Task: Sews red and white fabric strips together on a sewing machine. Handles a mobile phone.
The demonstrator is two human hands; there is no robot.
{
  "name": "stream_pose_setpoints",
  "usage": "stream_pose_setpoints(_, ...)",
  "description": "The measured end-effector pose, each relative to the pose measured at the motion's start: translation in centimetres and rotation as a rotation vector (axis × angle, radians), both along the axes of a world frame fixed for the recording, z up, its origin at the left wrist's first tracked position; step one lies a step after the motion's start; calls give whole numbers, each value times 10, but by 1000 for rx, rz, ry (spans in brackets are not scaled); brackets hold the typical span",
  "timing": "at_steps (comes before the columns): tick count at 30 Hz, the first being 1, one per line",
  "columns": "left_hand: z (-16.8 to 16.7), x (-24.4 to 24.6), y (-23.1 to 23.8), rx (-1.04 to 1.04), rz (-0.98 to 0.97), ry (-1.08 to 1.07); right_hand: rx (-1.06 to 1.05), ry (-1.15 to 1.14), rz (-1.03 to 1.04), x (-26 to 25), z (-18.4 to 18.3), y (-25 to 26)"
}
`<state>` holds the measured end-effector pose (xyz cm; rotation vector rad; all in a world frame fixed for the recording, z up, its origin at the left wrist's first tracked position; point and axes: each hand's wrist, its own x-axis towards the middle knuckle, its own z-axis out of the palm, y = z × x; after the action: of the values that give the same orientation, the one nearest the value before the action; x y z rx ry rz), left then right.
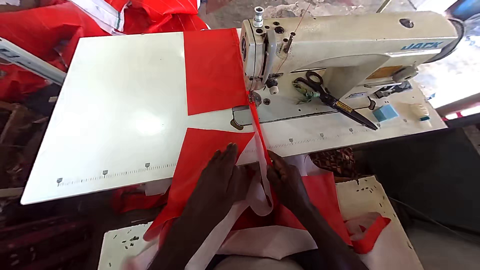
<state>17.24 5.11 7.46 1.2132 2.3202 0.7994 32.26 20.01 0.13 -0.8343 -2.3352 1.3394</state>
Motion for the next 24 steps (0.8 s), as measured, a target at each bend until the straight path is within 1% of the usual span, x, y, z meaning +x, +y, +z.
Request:
stream_pose_setpoints(4, -2, 4, 8, -3, -6, 40, 7, -16, -2, -1, 1, 0)
stream_pose_setpoints(6, -8, 6, 16, -38, -32, 62, 3, -18, -6, -1, 2, -1)
stream_pose_setpoints(8, -19, 9, 24, -125, -63, 71, -9, -15, -6, -2, 2, -1)
stream_pose_setpoints(10, -27, 14, 32, -220, -92, 138, -4, -21, -6, -3, 2, -1)
stream_pose_setpoints(12, -26, 15, 37, -314, -138, 206, 22, -5, -2, -3, 0, -1)
stream_pose_setpoints(15, -15, 3, 40, -388, -217, 214, 37, -7, 21, -2, -1, 0)
stream_pose_setpoints(17, -11, -14, 41, -352, -307, 238, 41, -6, 20, -2, -2, 0)
stream_pose_setpoints(18, -15, -25, 41, -287, -364, 294, 40, -3, 17, -2, -2, -1)
stream_pose_setpoints(20, -33, -49, 41, -130, -470, 409, 19, -13, 20, -2, -1, 0)
stream_pose_setpoints(21, -44, -59, 40, -67, -508, 433, 10, -17, 24, -2, 0, 0)
stream_pose_setpoints(22, -56, -67, 39, -4, -531, 433, 4, -12, 26, -2, -1, 0)
stream_pose_setpoints(24, -76, -74, 35, 105, -512, 427, 3, 5, 19, -2, -3, 0)
